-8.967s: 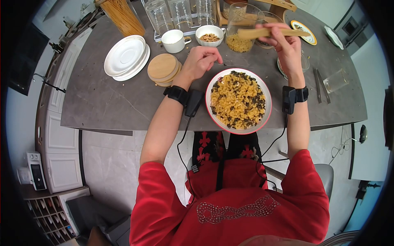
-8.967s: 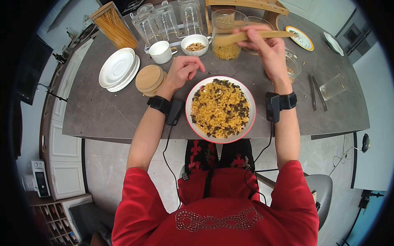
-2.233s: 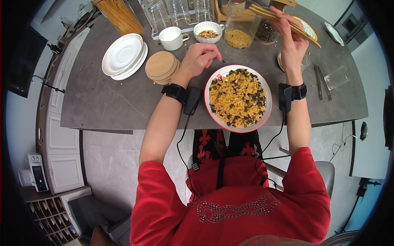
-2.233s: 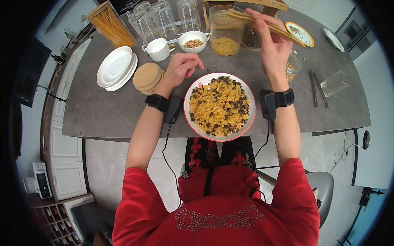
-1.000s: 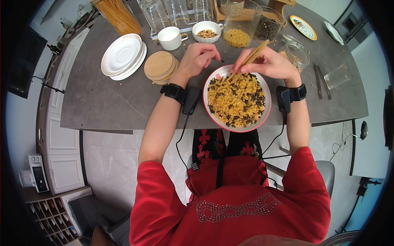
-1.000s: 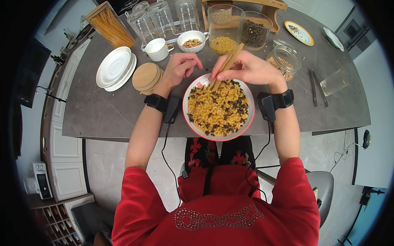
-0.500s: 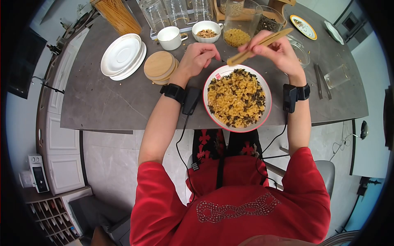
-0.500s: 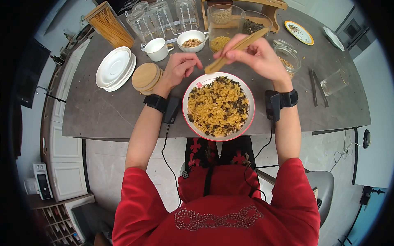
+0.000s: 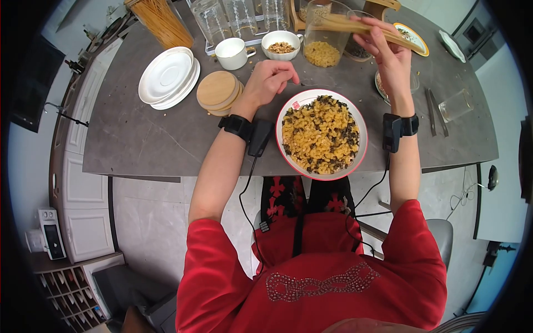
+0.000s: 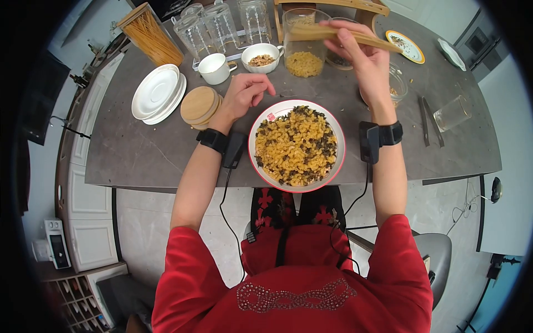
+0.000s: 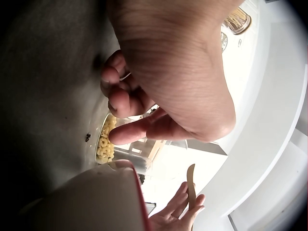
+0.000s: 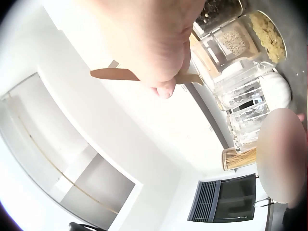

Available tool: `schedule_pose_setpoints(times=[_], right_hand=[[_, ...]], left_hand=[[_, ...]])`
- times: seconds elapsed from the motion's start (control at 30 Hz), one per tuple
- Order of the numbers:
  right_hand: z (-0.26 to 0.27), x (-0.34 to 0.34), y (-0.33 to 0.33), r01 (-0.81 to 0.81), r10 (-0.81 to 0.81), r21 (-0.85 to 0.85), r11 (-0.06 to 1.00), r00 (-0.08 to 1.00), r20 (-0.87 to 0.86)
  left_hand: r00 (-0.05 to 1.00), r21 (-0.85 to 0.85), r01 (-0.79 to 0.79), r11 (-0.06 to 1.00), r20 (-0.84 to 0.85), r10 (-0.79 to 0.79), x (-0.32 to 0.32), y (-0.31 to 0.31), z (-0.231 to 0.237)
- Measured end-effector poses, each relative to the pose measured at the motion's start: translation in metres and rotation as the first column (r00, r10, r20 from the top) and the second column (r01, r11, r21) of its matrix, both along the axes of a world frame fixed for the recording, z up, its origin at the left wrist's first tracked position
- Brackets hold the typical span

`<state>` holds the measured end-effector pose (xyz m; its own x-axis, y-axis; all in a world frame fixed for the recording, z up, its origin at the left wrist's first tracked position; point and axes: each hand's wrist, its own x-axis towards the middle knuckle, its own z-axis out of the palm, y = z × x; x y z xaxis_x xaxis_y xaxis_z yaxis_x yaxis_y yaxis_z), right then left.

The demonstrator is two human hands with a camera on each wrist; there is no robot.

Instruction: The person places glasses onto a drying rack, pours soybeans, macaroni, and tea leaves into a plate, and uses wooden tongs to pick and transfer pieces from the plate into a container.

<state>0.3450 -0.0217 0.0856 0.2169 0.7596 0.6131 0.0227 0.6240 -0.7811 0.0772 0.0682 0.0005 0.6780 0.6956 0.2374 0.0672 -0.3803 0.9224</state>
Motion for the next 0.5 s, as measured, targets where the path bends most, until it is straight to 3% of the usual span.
schedule_pose_setpoints(times=[0.07,0.13,0.2,0.37,0.5], right_hand=[[0.004,0.008,-0.008,-0.215,0.234,-0.203,0.955,0.969,0.074],[0.005,0.007,-0.013,-0.233,0.285,-0.276,0.933,0.944,0.167],[0.005,0.002,-0.017,-0.399,0.553,-0.453,0.797,0.784,0.282],[-0.003,-0.007,-0.018,-0.437,0.657,-0.556,0.707,0.697,0.286],[-0.004,-0.011,-0.02,-0.415,0.664,-0.566,0.712,0.66,0.352]], left_hand=[[1.0,-0.011,0.007,1.0,0.008,-0.007,0.0,-0.001,0.001],[1.0,0.009,-0.004,1.0,-0.011,0.004,0.0,-0.002,0.003],[1.0,0.003,-0.009,1.0,-0.015,0.009,0.0,-0.001,0.003],[1.0,0.005,-0.017,1.0,-0.021,0.017,0.0,-0.002,0.005],[0.999,0.0,-0.022,1.0,-0.023,0.022,-0.001,-0.003,0.005]])
